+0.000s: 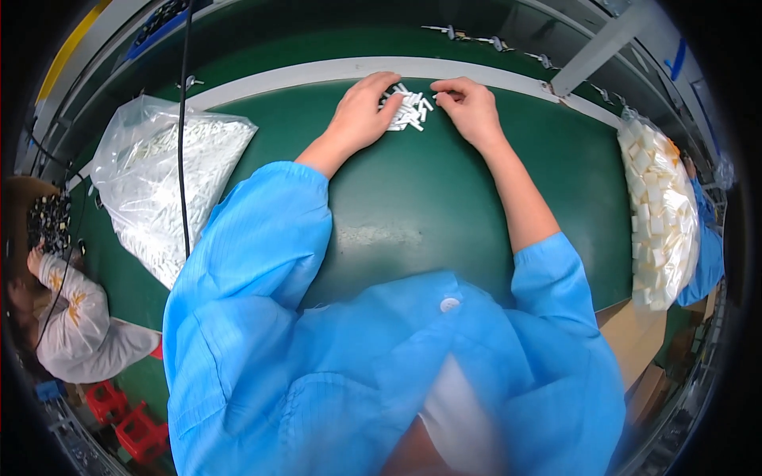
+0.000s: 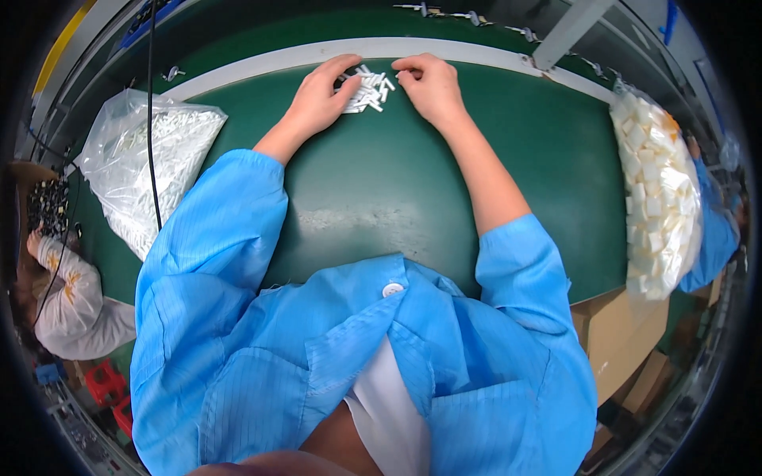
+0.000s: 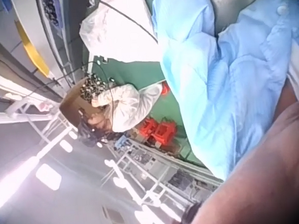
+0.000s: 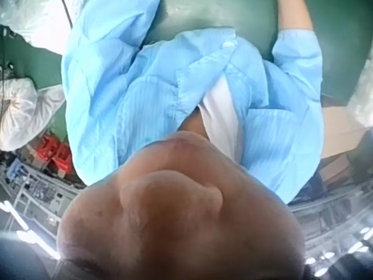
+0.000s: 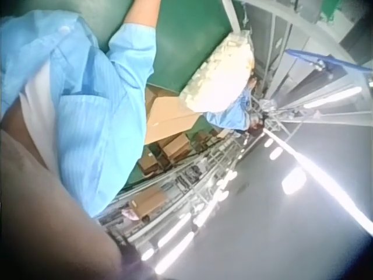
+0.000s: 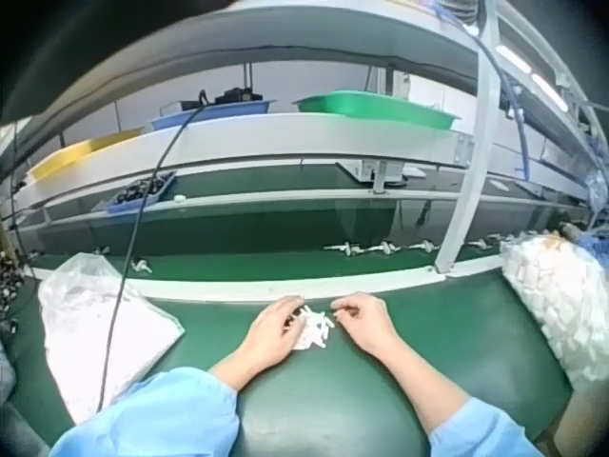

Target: The person assembles small white plastic pins onto an electronic motor assembly by hand.

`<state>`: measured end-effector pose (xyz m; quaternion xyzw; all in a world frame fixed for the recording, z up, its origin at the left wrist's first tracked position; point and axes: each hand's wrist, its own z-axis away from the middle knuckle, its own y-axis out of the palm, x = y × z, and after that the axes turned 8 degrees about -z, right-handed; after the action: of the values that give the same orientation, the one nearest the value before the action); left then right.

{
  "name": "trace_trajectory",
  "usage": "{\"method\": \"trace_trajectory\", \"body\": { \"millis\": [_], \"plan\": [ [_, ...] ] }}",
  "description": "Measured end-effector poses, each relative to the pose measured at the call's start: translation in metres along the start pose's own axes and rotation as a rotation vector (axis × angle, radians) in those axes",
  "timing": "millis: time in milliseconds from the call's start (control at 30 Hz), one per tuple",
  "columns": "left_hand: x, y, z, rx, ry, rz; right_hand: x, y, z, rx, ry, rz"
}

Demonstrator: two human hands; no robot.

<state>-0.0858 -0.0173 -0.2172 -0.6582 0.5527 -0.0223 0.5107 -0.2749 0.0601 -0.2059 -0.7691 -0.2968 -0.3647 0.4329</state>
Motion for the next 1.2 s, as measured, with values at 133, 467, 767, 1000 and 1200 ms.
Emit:
{"method": "trace_trajectory", "body": {
  "millis": [133, 467, 767, 1000, 1200],
  "plan": [
    [0.001, 0.001, -0.001, 0.006, -0.010, 0.003, 0.008, -0.009, 0.005, 0.073, -0.068, 0.242],
    [0.003, 0.000, 0.000, -0.011, 0.056, -0.066, 0.035, -0.014, -0.014, 0.396, -0.323, 0.908],
    [0.015, -0.017, -0.023, -0.276, 0.055, -0.161, 0.029, -0.010, -0.021, 0.300, -0.277, 0.699],
    [0.137, -0.145, -0.116, -0.031, -0.652, -0.978, -0.003, 0.010, -0.058, 0.219, 0.156, -0.360],
    [0.215, -0.187, -0.079, 0.242, -0.970, -1.208, -0.014, 0.025, -0.055, 0.207, 0.250, -0.541]
  ]
}}
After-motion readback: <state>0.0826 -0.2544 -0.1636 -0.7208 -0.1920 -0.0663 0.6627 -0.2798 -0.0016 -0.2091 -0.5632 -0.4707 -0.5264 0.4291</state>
